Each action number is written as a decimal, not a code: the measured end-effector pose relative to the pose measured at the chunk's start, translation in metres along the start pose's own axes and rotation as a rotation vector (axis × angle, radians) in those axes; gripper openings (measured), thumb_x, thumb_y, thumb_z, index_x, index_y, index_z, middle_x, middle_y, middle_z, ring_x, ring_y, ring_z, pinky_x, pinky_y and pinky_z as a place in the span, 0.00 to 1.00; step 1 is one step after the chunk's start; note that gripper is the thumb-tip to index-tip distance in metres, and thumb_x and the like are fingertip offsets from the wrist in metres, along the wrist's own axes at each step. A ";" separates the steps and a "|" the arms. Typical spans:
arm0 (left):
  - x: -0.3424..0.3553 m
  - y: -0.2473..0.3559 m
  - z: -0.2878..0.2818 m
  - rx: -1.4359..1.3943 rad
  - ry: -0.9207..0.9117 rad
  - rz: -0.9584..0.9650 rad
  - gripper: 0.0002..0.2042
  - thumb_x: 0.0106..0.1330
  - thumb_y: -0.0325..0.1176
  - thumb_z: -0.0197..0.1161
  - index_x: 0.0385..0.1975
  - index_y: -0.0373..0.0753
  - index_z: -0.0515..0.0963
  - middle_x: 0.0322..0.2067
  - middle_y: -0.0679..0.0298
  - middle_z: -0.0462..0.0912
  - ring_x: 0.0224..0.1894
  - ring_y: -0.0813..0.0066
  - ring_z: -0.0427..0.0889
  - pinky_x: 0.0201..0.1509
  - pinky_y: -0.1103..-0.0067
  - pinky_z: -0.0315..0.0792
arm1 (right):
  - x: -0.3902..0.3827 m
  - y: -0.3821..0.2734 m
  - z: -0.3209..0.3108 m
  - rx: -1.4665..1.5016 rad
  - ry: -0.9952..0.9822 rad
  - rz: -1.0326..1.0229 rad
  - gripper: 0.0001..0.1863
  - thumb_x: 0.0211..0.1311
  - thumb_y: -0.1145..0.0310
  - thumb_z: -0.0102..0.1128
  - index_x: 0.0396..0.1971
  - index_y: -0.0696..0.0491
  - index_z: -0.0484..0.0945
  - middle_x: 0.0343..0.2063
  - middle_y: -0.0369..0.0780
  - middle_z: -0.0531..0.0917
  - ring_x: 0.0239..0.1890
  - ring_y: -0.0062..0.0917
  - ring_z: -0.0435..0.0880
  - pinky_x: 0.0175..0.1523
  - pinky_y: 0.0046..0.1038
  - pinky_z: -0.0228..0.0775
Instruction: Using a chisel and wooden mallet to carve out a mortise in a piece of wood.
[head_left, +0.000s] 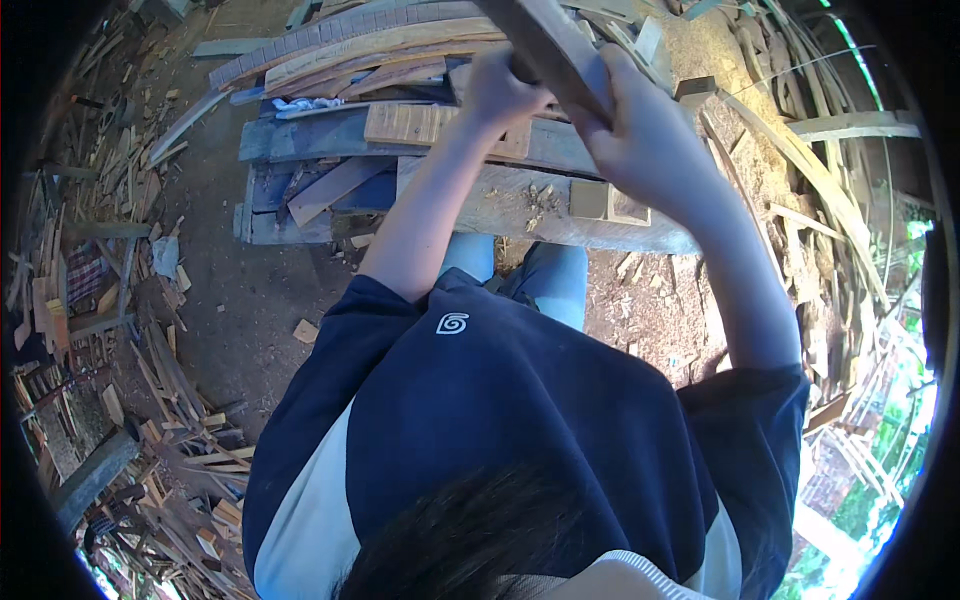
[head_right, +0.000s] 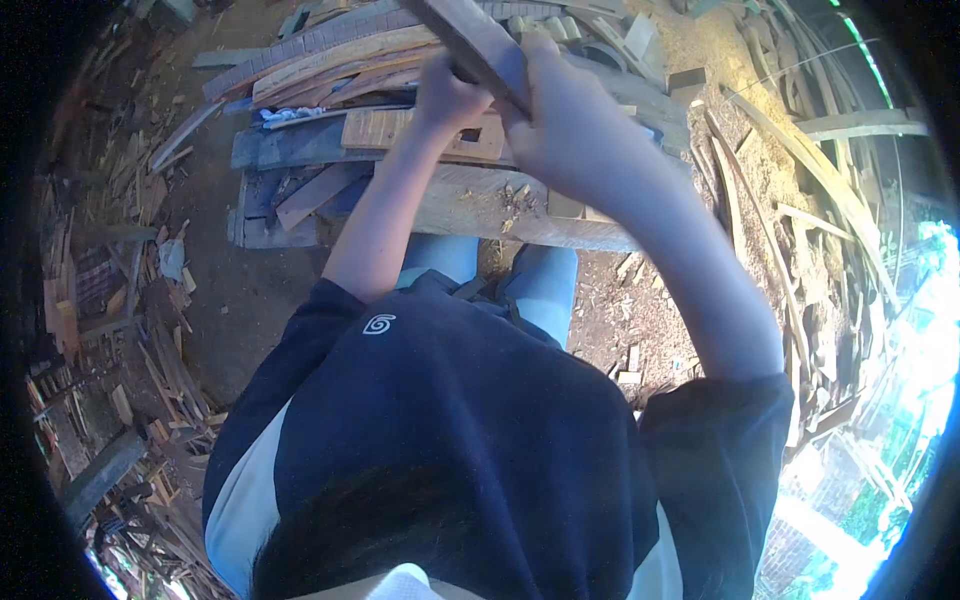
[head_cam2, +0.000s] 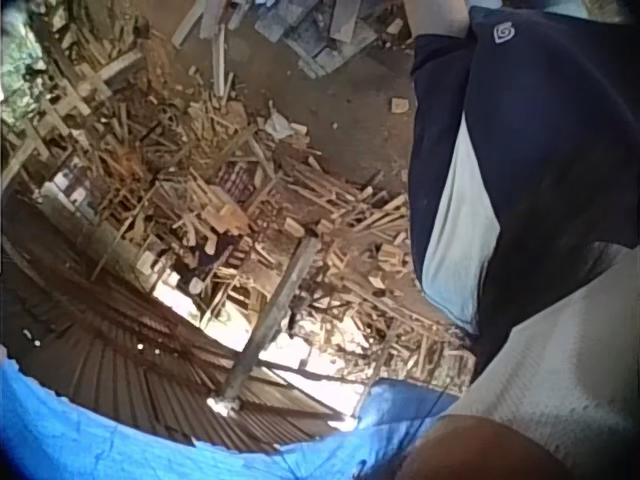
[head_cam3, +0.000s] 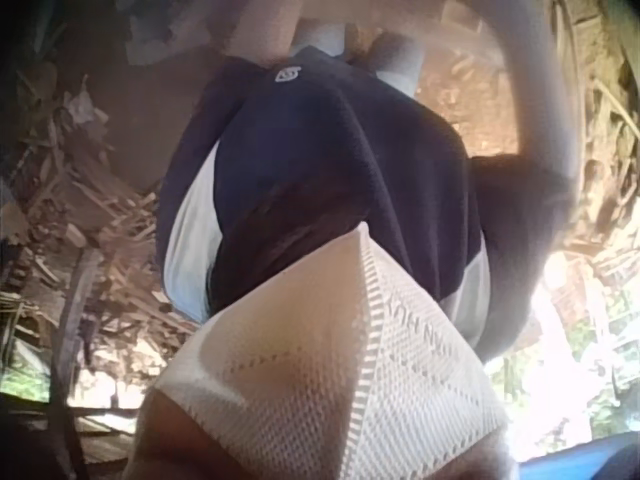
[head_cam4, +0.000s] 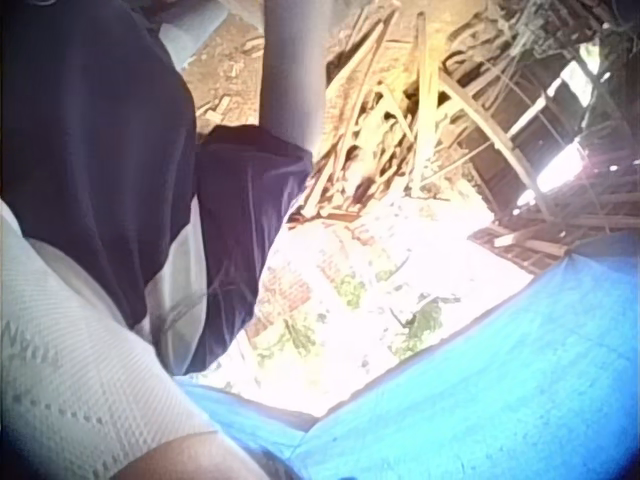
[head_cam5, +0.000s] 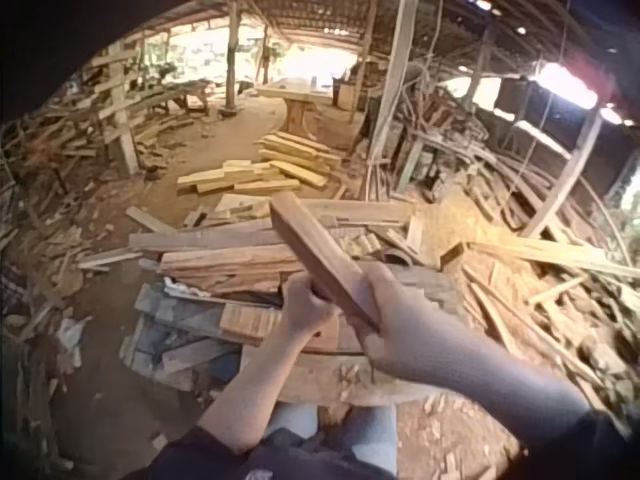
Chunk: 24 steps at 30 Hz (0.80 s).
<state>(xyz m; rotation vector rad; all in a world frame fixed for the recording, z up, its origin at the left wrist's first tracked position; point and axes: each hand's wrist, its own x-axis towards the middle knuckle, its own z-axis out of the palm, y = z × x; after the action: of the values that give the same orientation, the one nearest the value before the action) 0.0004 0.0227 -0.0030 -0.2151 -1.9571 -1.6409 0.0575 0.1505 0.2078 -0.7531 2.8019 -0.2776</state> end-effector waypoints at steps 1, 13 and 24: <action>0.004 -0.001 0.000 -0.031 0.054 0.055 0.10 0.60 0.33 0.69 0.21 0.38 0.77 0.17 0.70 0.77 0.22 0.82 0.75 0.28 0.78 0.70 | -0.007 0.001 0.001 0.118 0.225 -0.210 0.20 0.60 0.69 0.55 0.50 0.63 0.70 0.33 0.50 0.81 0.29 0.33 0.83 0.35 0.34 0.77; 0.002 -0.009 -0.004 -0.152 0.026 0.051 0.11 0.62 0.32 0.69 0.20 0.38 0.77 0.18 0.69 0.79 0.23 0.84 0.77 0.27 0.80 0.70 | -0.017 0.031 0.033 0.120 0.155 0.022 0.23 0.65 0.63 0.57 0.54 0.63 0.70 0.38 0.49 0.82 0.36 0.34 0.84 0.41 0.32 0.77; -0.008 -0.017 -0.028 -0.261 -0.035 0.049 0.10 0.66 0.25 0.63 0.21 0.38 0.74 0.16 0.71 0.75 0.18 0.85 0.73 0.23 0.83 0.66 | -0.102 0.091 0.095 1.434 0.275 0.348 0.37 0.56 0.74 0.55 0.68 0.60 0.56 0.39 0.54 0.82 0.35 0.37 0.87 0.41 0.37 0.84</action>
<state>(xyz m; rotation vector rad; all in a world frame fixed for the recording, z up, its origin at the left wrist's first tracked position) 0.0082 -0.0060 -0.0187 -0.3915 -1.7438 -1.8683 0.1259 0.2681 0.1122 0.1401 1.9917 -2.0320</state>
